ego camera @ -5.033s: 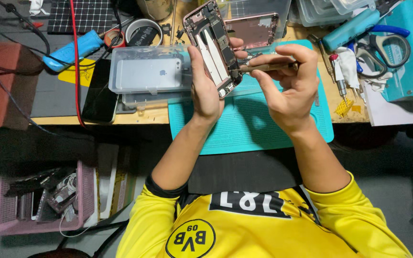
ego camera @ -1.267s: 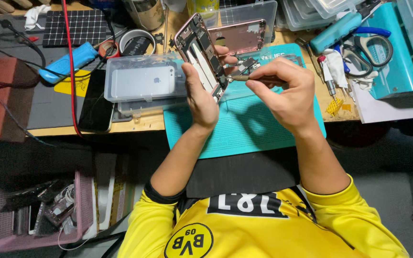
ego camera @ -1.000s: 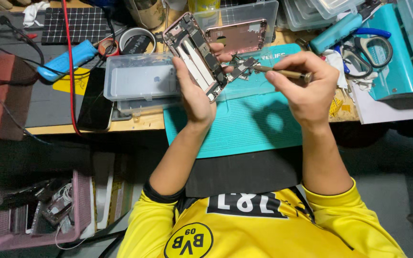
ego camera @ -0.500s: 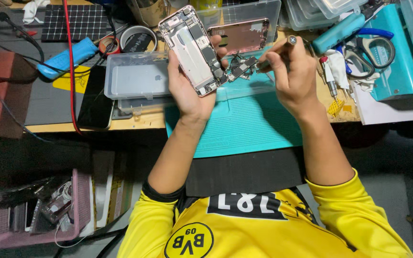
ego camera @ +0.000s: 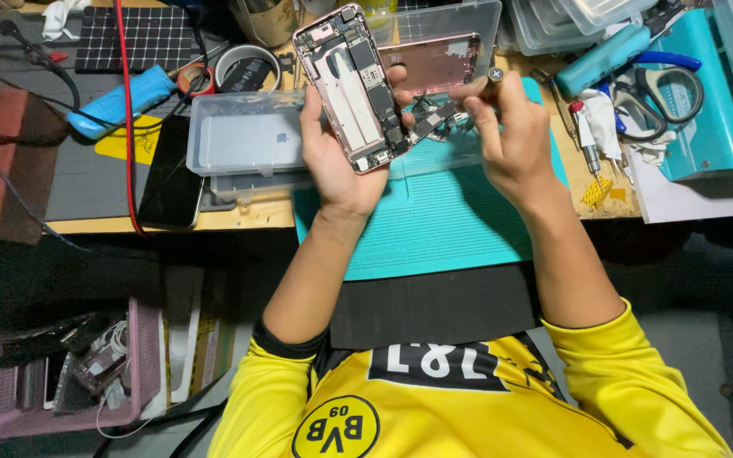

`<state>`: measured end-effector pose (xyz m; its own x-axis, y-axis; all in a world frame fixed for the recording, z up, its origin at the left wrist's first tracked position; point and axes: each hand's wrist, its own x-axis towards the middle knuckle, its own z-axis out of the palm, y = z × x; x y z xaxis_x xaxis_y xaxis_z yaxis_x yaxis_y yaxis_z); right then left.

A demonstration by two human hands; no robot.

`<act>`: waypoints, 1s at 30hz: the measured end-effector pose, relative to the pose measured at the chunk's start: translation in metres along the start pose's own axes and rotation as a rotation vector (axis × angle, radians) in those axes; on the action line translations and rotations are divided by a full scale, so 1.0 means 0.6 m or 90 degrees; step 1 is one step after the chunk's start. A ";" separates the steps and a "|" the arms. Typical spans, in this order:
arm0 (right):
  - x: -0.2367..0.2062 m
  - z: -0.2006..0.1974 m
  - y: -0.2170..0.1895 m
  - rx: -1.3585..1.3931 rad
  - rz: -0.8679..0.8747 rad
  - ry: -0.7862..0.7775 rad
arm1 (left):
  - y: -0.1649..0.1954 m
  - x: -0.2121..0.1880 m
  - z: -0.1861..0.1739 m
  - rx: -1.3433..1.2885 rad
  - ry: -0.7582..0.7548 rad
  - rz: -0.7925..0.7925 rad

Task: The person disassembles a smartphone at a repair bench, using tweezers and a screwdriver to pry open the housing, remove internal components, and unscrew parts, placing removed screws and components on the mat.

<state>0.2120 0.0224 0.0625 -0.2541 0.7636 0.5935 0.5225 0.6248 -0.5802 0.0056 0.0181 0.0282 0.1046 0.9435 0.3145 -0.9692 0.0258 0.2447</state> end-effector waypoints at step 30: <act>-0.029 -0.001 -0.085 0.122 -0.029 0.018 | -0.008 -0.012 0.006 0.157 0.044 0.061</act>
<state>0.1903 -0.0227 0.0820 -0.2490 0.7308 0.6355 0.3459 0.6800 -0.6465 0.0105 0.0099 0.0281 -0.0085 0.9582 0.2861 -0.8896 -0.1379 0.4354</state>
